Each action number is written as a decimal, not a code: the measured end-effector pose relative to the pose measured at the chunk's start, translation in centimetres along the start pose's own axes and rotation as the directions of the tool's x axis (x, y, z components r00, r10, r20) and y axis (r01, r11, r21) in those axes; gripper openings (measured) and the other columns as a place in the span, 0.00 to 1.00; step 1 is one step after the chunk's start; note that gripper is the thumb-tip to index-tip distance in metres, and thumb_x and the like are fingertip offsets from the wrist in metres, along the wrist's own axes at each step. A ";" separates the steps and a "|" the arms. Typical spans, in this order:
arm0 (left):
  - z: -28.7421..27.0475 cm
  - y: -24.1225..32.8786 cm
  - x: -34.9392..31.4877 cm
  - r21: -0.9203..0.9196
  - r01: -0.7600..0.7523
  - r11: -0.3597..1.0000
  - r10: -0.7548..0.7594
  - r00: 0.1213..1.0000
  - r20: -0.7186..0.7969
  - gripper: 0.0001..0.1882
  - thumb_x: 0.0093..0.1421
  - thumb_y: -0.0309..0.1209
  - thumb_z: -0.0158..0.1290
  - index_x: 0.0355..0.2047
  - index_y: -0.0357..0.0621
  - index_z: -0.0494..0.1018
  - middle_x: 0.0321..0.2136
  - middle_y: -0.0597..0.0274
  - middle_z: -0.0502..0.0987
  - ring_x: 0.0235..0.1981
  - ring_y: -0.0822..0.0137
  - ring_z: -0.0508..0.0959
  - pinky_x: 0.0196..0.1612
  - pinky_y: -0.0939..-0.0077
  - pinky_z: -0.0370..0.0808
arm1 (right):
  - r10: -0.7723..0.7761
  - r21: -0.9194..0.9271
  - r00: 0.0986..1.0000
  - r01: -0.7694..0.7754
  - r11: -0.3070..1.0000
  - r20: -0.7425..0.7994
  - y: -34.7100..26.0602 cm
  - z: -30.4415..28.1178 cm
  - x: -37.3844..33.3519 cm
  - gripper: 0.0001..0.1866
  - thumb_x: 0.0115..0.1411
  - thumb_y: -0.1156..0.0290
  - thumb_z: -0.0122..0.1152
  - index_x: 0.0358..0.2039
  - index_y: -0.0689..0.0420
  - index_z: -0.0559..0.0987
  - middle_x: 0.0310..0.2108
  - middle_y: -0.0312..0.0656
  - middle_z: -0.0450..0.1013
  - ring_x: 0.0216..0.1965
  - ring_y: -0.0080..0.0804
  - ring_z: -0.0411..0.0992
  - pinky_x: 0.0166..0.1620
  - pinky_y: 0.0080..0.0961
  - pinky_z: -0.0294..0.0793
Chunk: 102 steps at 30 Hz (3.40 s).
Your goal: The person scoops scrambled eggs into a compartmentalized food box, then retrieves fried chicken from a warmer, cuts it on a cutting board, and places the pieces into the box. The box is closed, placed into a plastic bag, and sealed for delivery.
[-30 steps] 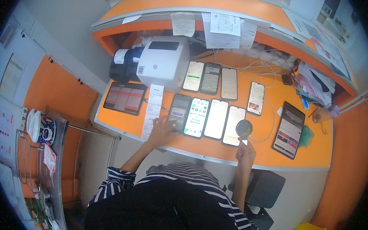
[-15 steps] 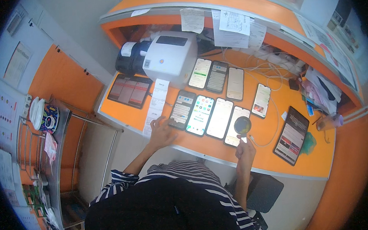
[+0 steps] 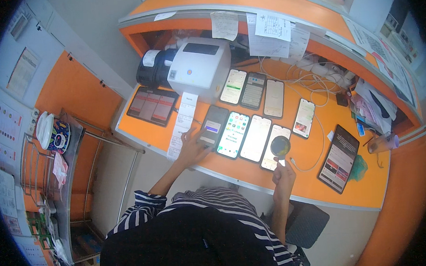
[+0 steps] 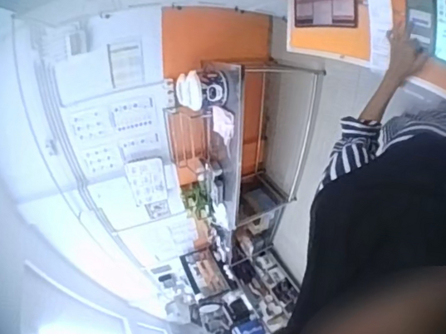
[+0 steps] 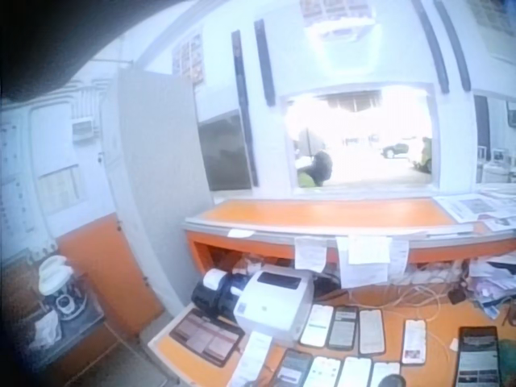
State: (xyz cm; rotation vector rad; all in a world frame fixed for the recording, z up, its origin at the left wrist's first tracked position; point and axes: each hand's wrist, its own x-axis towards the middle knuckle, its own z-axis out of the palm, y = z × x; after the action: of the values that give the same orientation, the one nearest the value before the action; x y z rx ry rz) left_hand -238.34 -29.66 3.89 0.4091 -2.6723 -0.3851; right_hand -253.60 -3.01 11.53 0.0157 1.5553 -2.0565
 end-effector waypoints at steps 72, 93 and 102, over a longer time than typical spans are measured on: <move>-4.1 -1.0 -5.1 -0.135 -0.016 0.991 -0.016 0.973 -0.232 0.18 0.50 0.42 0.52 0.14 0.44 0.61 0.49 0.53 0.64 0.53 0.53 0.55 0.51 0.54 0.50 | -0.059 0.037 0.991 0.055 0.998 0.117 6.0 10.3 -5.7 0.12 0.54 0.75 0.46 0.39 0.64 0.70 0.13 0.25 0.51 0.13 0.11 0.48 0.15 0.10 0.43; -20.1 14.2 -76.2 -0.522 0.833 0.184 -0.546 -0.355 -0.759 0.05 0.49 0.27 0.55 0.26 0.40 0.73 0.22 0.58 0.74 0.23 0.64 0.75 0.24 0.76 0.71 | 0.603 -0.578 0.038 -0.245 0.778 0.796 32.8 37.3 -53.6 0.12 0.55 0.69 0.46 0.38 0.61 0.71 0.13 0.26 0.51 0.13 0.12 0.47 0.17 0.11 0.45; -29.4 10.8 -111.5 -0.584 0.811 -0.037 -0.721 -0.427 -0.546 0.14 0.55 0.40 0.49 0.25 0.41 0.73 0.19 0.60 0.73 0.21 0.69 0.73 0.25 0.75 0.68 | 0.574 -0.569 -0.179 0.081 0.818 0.799 49.2 44.8 -80.1 0.11 0.54 0.67 0.49 0.35 0.60 0.72 0.12 0.25 0.53 0.11 0.10 0.48 0.13 0.10 0.46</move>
State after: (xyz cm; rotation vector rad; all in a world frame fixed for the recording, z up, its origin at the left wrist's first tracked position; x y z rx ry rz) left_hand -130.67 11.82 -5.83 2.0927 -0.8032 -0.2658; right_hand -150.54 -17.98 9.20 -1.1046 0.6789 -0.6102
